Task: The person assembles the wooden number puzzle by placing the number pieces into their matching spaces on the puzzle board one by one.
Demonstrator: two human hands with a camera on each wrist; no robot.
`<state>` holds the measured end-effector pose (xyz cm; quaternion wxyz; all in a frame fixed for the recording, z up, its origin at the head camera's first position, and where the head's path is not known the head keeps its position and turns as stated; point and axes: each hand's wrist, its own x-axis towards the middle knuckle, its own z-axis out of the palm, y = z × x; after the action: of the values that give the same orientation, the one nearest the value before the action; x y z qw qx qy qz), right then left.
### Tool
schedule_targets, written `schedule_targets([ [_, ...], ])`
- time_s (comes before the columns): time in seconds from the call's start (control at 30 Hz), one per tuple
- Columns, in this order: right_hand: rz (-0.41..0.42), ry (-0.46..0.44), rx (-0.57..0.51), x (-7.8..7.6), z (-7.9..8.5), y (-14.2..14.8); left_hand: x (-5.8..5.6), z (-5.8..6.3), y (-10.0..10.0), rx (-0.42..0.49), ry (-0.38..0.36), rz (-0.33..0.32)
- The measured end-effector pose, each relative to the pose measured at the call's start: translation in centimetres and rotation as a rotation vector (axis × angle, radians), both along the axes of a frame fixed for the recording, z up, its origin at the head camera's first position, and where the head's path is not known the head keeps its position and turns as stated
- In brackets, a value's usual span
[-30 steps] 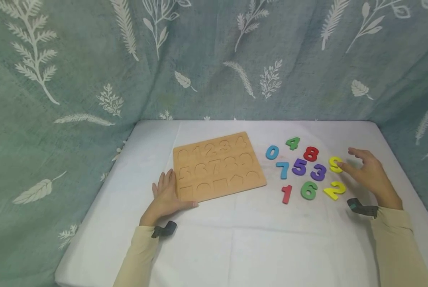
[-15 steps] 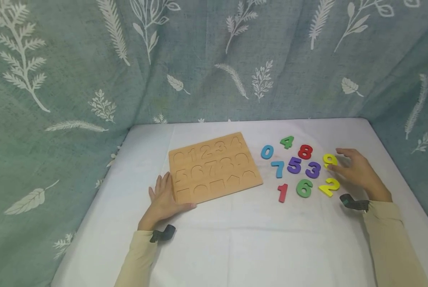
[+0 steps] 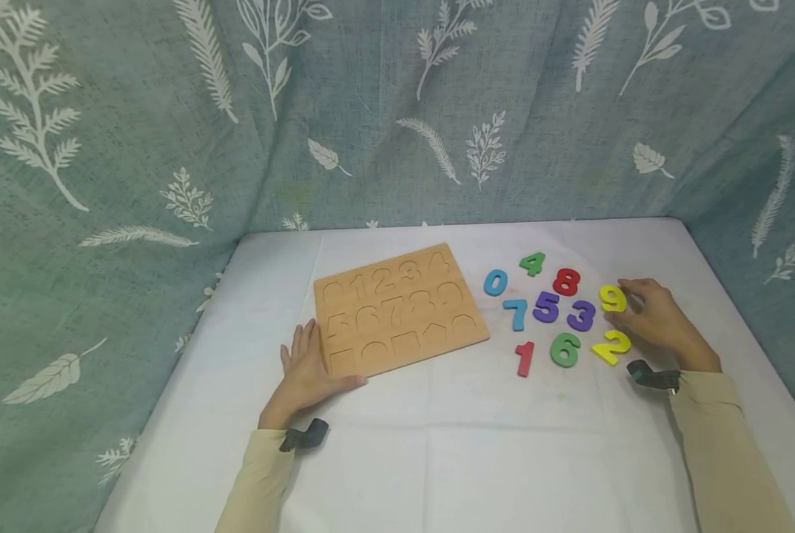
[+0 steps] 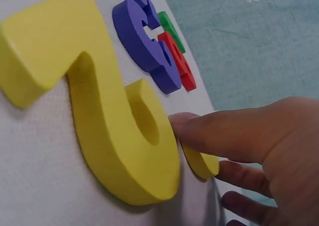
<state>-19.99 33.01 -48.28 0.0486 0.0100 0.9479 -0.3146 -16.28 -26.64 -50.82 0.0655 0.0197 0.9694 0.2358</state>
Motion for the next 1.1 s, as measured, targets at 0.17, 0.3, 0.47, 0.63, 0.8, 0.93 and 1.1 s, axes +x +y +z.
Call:
schedule_targets([
  [0.17,-0.006,0.002,0.004,0.0,0.0,-0.2,0.1,0.1,0.0,0.004,-0.003,-0.001],
  [0.3,-0.025,-0.03,0.0,0.1,0.1,-0.4,0.1,0.0,-0.1,0.002,-0.004,-0.002],
  [0.47,-0.039,-0.037,0.006,0.1,0.0,-0.4,0.1,0.0,-0.1,0.001,-0.004,-0.005],
  [0.63,-0.057,-0.03,-0.001,0.1,-0.2,-0.5,0.2,0.0,-0.1,0.007,-0.004,-0.004],
  [0.8,-0.081,-0.003,-0.014,0.3,-0.2,-0.9,0.4,-0.1,-0.1,0.015,0.003,-0.007],
  [0.93,-0.071,0.026,-0.027,0.5,0.1,-1.1,0.6,-0.1,-0.1,0.014,0.009,-0.011],
  [1.1,-0.049,0.051,-0.055,0.8,0.7,-1.6,0.7,0.0,-0.1,0.019,0.01,-0.012],
])
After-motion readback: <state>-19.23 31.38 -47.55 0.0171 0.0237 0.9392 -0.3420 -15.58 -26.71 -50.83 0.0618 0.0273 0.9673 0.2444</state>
